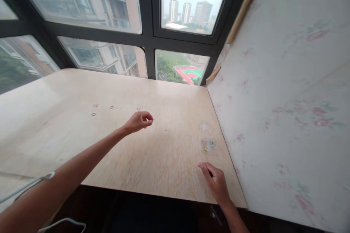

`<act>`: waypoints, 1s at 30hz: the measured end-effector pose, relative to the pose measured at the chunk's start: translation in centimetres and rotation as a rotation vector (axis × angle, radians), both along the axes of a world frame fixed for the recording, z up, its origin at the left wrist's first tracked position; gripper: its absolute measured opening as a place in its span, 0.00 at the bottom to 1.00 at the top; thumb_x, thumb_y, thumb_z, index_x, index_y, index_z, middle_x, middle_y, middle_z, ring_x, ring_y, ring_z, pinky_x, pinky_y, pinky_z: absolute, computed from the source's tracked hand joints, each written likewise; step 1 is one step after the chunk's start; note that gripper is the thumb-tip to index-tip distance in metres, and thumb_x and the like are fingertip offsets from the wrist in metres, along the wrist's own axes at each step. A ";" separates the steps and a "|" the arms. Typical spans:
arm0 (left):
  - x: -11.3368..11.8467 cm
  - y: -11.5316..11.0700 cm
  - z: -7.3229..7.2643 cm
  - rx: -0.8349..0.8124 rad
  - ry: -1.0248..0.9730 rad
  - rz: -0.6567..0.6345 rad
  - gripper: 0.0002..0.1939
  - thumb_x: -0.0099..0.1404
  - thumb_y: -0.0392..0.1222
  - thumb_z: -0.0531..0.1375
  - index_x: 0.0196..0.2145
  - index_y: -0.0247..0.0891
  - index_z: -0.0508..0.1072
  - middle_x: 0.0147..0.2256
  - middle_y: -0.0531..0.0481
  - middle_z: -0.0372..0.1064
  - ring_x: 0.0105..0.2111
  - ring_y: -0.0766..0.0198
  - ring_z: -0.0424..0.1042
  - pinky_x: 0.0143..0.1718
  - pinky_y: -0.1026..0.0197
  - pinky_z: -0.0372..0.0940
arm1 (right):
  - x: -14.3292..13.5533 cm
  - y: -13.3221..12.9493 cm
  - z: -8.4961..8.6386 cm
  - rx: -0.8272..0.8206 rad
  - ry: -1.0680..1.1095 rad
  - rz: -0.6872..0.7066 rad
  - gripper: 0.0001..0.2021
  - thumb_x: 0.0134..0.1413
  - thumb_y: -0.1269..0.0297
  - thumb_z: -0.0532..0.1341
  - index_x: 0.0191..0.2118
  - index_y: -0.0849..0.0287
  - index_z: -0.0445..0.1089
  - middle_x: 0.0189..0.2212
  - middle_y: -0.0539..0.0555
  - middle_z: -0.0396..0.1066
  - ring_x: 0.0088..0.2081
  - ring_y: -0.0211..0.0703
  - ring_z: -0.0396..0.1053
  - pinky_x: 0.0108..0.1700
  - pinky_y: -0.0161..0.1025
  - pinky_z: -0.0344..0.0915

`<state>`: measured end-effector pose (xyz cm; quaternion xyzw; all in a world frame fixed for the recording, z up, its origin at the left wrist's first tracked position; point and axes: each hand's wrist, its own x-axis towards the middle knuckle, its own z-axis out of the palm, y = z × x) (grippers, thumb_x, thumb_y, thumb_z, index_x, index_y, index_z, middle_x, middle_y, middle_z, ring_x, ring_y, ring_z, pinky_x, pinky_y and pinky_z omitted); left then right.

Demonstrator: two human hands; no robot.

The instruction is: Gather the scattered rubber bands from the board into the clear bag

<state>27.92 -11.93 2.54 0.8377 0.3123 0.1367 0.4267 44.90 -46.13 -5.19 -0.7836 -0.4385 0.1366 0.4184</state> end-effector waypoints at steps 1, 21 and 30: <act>1.6 -1.5 0.3 -0.065 -0.046 -0.037 0.08 0.52 0.42 0.61 0.27 0.34 0.70 0.20 0.54 0.66 0.19 0.71 0.65 0.20 0.69 0.59 | 0.0 0.1 0.1 0.009 0.007 -0.003 0.20 0.62 0.54 0.51 0.33 0.59 0.75 0.30 0.56 0.76 0.33 0.46 0.74 0.35 0.36 0.68; 17.5 -18.9 -3.5 0.118 -0.057 -0.436 0.09 0.59 0.36 0.58 0.35 0.38 0.77 0.34 0.49 0.77 0.34 0.62 0.73 0.36 0.62 0.64 | 0.6 0.3 0.5 0.109 0.215 -0.061 0.18 0.61 0.56 0.53 0.31 0.61 0.75 0.15 0.45 0.56 0.18 0.33 0.56 0.23 0.32 0.52; 14.8 -17.7 -2.9 0.095 -0.154 -0.305 0.09 0.62 0.40 0.56 0.36 0.38 0.75 0.33 0.50 0.75 0.26 0.67 0.66 0.30 0.64 0.61 | 0.5 0.1 0.8 0.103 0.203 -0.063 0.20 0.61 0.54 0.52 0.31 0.62 0.74 0.15 0.45 0.58 0.20 0.34 0.57 0.24 0.32 0.54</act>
